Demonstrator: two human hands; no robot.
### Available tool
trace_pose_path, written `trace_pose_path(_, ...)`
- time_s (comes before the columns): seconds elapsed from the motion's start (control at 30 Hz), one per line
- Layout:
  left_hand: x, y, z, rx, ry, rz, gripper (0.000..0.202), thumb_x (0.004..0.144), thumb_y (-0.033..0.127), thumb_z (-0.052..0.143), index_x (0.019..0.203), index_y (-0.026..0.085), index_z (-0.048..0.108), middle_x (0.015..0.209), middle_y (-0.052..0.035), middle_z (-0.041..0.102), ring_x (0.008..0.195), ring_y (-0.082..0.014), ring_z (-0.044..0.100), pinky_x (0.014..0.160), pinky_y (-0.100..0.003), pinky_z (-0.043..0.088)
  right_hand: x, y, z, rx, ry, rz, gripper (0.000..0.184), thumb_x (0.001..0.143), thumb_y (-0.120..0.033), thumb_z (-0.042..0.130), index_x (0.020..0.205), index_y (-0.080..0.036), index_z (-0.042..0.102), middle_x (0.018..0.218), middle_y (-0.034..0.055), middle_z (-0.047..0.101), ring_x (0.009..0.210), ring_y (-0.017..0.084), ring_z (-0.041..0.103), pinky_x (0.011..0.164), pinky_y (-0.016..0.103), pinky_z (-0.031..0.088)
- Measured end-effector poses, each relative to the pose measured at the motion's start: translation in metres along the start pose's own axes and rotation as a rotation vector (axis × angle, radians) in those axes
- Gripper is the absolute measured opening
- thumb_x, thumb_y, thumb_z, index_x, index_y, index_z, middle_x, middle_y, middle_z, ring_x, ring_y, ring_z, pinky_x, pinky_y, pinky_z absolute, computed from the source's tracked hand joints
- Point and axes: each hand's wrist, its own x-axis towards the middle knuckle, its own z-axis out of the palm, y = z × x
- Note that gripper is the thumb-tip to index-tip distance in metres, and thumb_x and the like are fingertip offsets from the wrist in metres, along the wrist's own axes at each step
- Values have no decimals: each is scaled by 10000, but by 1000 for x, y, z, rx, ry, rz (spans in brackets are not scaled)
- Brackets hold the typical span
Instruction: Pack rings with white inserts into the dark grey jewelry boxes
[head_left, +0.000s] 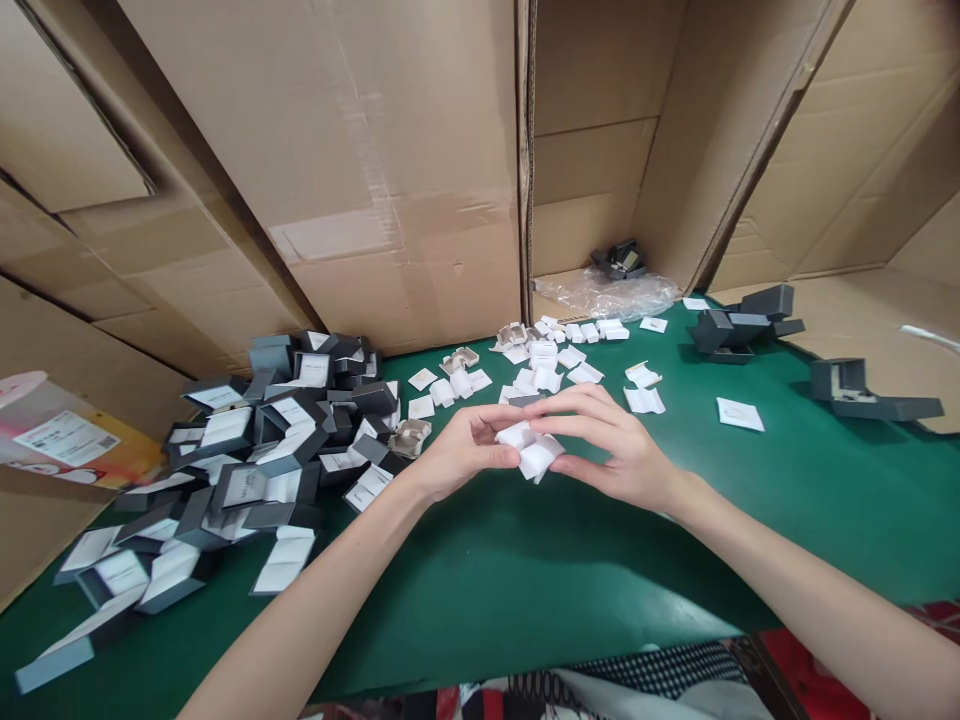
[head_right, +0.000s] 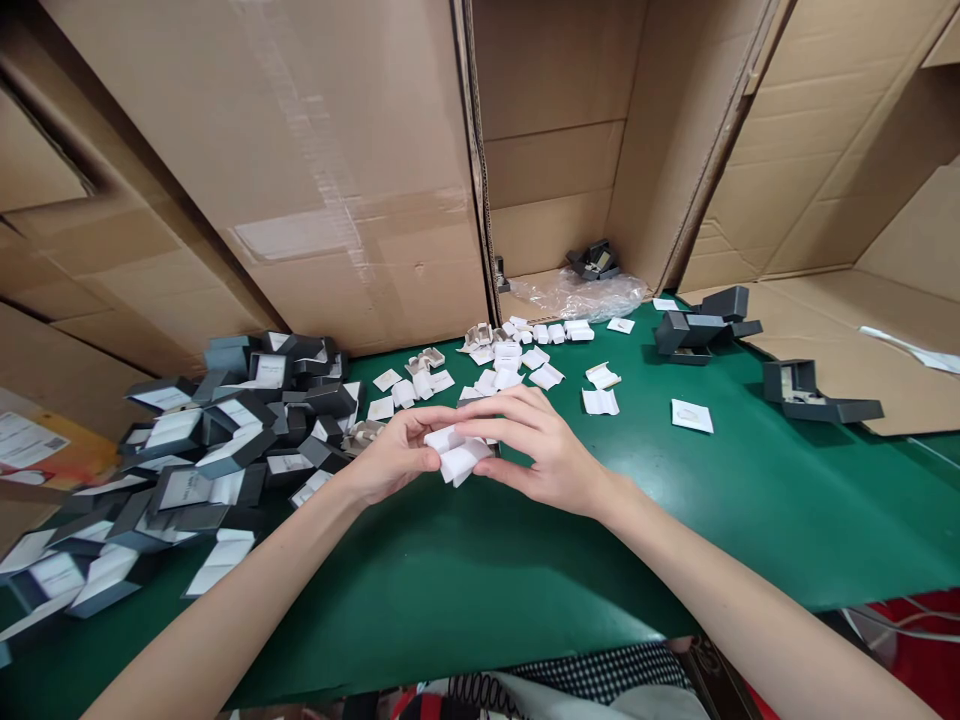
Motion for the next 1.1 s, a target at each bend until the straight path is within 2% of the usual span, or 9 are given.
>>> trace_pose_path(0.1,-1,0,-1,-12,-57,-62,555,564,383,837,1046,156,682,958,-87,685,827,-182,627,708,-256,490,1,-1,1,56,-30,-35,351,834,-325,626,1162,-215,566,1139,91,643,1115,226,543,940,428,439)
trace_pose_path(0.27,-2,0,-2,22,-157,-155,556,532,439,836,972,125,707,933,-115,698,824,-220,642,710,-295,485,4,-9,4,195,-57,-16,314,784,-256,672,1081,-195,593,1044,81,669,1018,199,592,901,390,470)
trace_pose_path(0.53,0,-4,0,-34,-139,-146,640,588,436,816,1127,141,634,1058,-155,659,931,-249,636,821,-367,493,2,-10,1,230,-61,123,284,722,-201,665,990,-209,569,1000,72,631,970,210,578,851,397,480)
trace_pose_path(0.63,1,0,-1,-6,-129,-146,614,640,442,782,1149,143,615,994,-145,671,824,-211,646,725,-335,517,3,-6,-5,198,-53,126,298,720,-165,651,997,-201,548,1004,79,611,954,202,580,816,363,495)
trace_pose_path(0.7,1,4,-3,90,-57,-122,492,704,444,732,1078,137,643,889,-121,680,714,-177,630,582,-269,495,3,-1,-10,122,-46,118,293,735,-165,639,1008,-203,540,1007,79,604,957,202,578,821,362,494)
trace_pose_path(0.77,2,4,-7,245,129,-36,349,761,443,673,913,129,674,719,-69,654,578,-125,565,471,-214,412,3,4,-14,25,-74,109,279,762,-173,616,1028,-206,537,1027,82,597,976,209,570,835,371,492)
trace_pose_path(0.83,4,1,-10,421,335,94,313,772,436,656,712,129,639,593,-15,576,503,-82,467,450,-200,352,1,8,-15,-66,-132,97,268,786,-160,583,1046,-204,537,1046,88,590,992,215,561,839,377,496)
trace_pose_path(0.9,6,-5,-13,583,426,188,343,743,428,682,608,136,563,571,13,518,512,-71,417,480,-203,340,-1,12,-12,-150,-176,78,265,799,-129,544,1055,-197,538,1052,96,587,991,221,557,824,378,504)
trace_pose_path(1.1,8,-20,-12,968,258,168,412,632,495,747,607,153,518,585,37,478,528,-77,360,490,-208,288,-6,11,-1,-340,-184,8,233,836,-83,452,1024,-174,555,1058,122,588,988,236,550,784,376,514)
